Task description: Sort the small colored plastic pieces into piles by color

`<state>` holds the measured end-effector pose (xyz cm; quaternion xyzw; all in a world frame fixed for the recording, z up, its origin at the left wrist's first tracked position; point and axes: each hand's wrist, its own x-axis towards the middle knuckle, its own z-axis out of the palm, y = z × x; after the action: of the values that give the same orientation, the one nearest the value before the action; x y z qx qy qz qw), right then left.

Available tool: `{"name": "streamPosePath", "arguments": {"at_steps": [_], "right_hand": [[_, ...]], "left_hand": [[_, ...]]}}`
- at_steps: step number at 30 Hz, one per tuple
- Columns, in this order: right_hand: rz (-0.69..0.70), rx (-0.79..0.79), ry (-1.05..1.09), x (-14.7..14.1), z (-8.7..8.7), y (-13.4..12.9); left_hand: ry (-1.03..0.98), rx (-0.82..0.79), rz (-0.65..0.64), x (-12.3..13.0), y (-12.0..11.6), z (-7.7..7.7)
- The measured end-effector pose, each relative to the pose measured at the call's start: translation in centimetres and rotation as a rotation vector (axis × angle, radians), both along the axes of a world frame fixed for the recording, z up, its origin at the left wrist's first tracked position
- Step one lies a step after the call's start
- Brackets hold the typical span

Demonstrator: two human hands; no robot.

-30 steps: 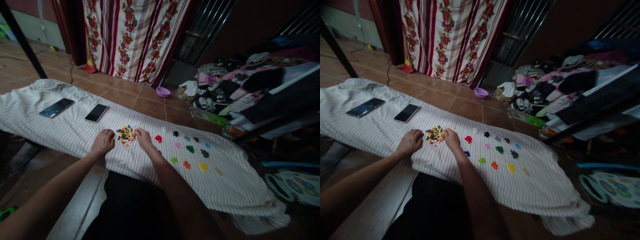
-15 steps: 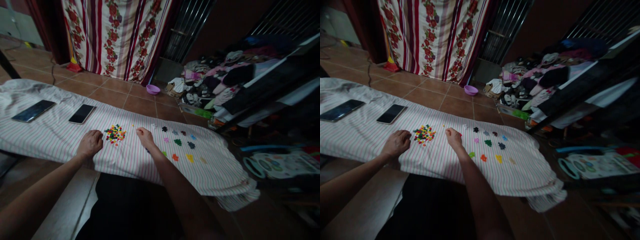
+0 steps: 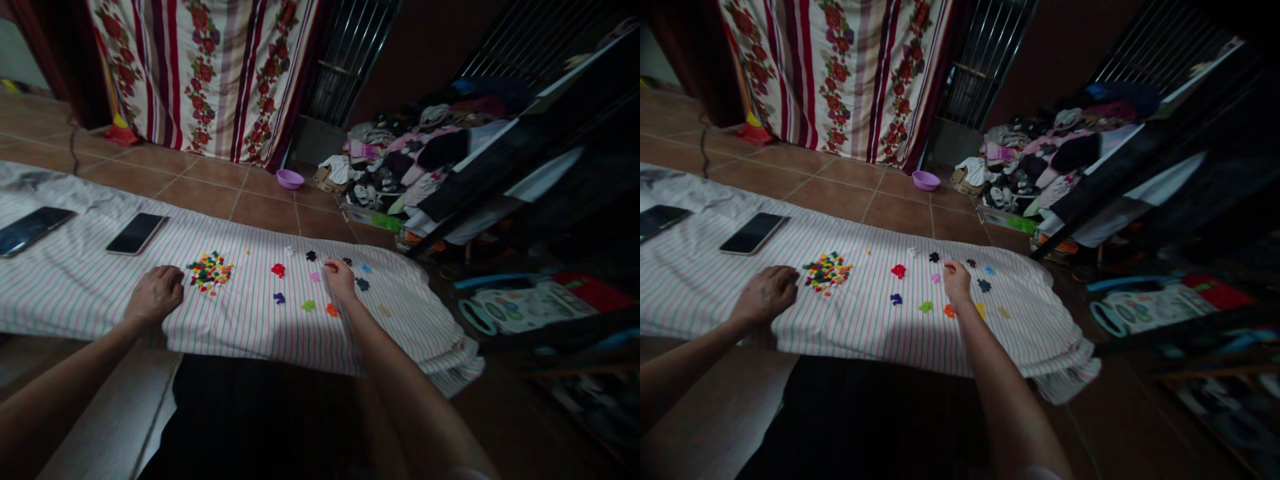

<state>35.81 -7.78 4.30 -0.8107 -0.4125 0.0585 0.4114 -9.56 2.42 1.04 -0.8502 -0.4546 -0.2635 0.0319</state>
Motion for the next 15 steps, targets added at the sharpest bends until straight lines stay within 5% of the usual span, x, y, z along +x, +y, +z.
{"name": "streamPosePath", "arguments": {"at_steps": [8, 15], "right_hand": [[-0.27, -0.044, -0.062, 6.8, -0.1, -4.6], [-0.319, -0.074, -0.018, 9.5, -1.4, -6.3]], "left_hand": [[-0.022, -0.004, -0.022, 0.0, 0.0, -0.1], [0.001, -0.024, -0.01, 0.0, 0.0, 0.2]]}}
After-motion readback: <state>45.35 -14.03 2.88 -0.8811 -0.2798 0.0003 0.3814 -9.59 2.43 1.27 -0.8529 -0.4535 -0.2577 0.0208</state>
